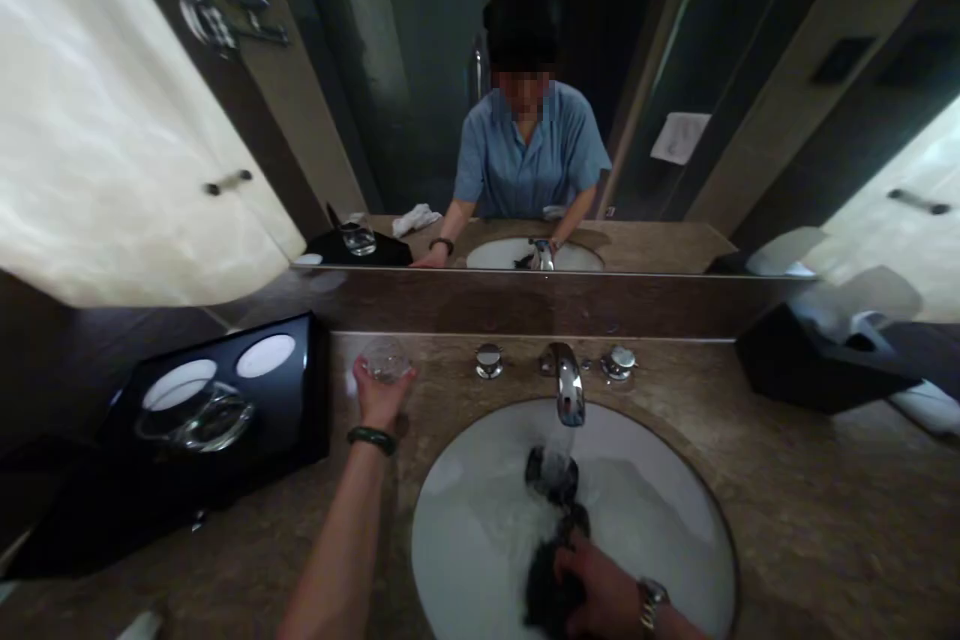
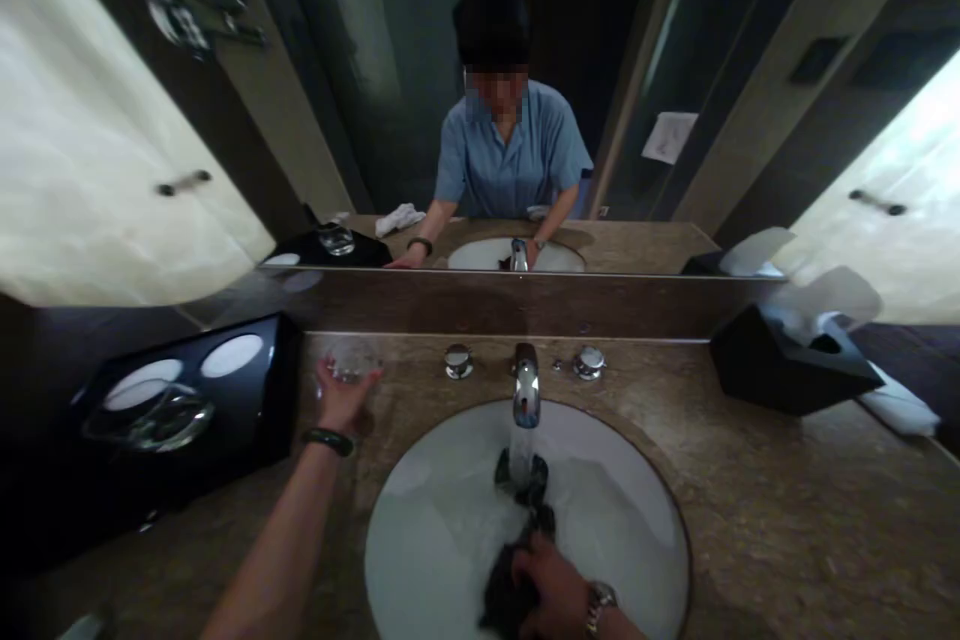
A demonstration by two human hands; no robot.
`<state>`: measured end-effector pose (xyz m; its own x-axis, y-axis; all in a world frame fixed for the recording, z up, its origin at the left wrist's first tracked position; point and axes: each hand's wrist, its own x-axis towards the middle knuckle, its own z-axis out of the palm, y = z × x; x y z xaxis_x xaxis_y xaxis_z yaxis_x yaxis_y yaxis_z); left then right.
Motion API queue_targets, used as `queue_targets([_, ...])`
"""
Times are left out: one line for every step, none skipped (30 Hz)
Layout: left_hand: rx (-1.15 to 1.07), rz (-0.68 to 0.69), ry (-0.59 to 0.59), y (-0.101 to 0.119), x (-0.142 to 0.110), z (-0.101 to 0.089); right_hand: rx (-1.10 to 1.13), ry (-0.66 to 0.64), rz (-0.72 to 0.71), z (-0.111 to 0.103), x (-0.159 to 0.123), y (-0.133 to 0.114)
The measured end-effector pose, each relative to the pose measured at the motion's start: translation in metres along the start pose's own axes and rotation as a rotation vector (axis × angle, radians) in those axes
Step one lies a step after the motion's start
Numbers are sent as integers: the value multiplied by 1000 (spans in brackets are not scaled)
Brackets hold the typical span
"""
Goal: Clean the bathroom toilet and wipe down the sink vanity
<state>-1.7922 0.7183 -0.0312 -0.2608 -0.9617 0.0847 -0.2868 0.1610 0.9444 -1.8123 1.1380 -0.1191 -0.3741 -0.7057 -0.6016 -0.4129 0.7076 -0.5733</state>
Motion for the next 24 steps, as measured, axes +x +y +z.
queue_targets([-1, 21, 19, -5, 6, 3, 51, -8, 1, -7, -6, 2])
queue_targets([-4, 39, 41, -9, 11, 6, 87, 13, 11, -16, -14, 7])
queue_targets([-8, 53, 60, -13, 16, 8, 105, 56, 25, -26, -22, 13])
queue_targets([-14, 62, 76, -16, 22, 10, 105, 114, 45, -37, -30, 21])
queue_targets([-24, 63, 90, -17, 27, 11, 87, 174, 72, -47, -37, 30])
queue_targets([-37, 57, 96, -18, 31, 11, 58, 228, 101, -56, -42, 39])
queue_targets([-48, 45, 97, -16, 34, 12, 25, 265, 122, -64, -46, 47])
queue_targets([-60, 27, 91, -14, 35, 11, 1, 283, 132, -70, -47, 54])
queue_targets([-68, 12, 81, -9, 32, 10, -7, 281, 125, -75, -47, 59])
queue_targets([-76, 2, 68, -4, 24, 8, 6, 270, 94, -78, -44, 62])
queue_targets([-81, 5, 48, 2, 11, 6, 39, 262, 40, -81, -38, 64])
queue_targets([-86, 6, 19, 8, -8, 6, 90, 269, -32, -82, -30, 62])
queue_targets([-95, 9, -26, 13, -32, 6, 164, 293, -103, -84, -19, 58])
queue_targets([-101, 12, -89, 17, -60, 9, 269, 322, -153, -84, -6, 51])
queue_targets([-126, -48, -180, 18, -90, 15, 407, 343, -175, -85, 8, 43])
queue_targets([-149, -109, -296, 18, -122, 23, 568, 347, -168, -85, 22, 33])
queue_targets([-154, -153, -420, 15, -152, 33, 724, 343, -138, -85, 35, 24])
queue_targets([-115, -196, -481, 11, -180, 45, 852, 343, -100, -86, 45, 15])
queue_targets([-77, -247, -558, 7, -204, 59, 934, 359, -67, -86, 53, 9])
queue_targets([-57, -274, -614, 2, -224, 72, 972, 397, -50, -87, 57, 6])
queue_targets([-56, -285, -667, -2, -239, 85, 957, 457, -57, -88, 57, 5])
queue_targets([-58, -290, -711, -5, -249, 98, 898, 523, -81, -89, 55, 6])
queue_targets([-65, -287, -748, -7, -256, 108, 814, 576, -117, -90, 50, 9])
queue_targets([-74, -285, -780, -8, -261, 117, 717, 605, -157, -91, 44, 12])
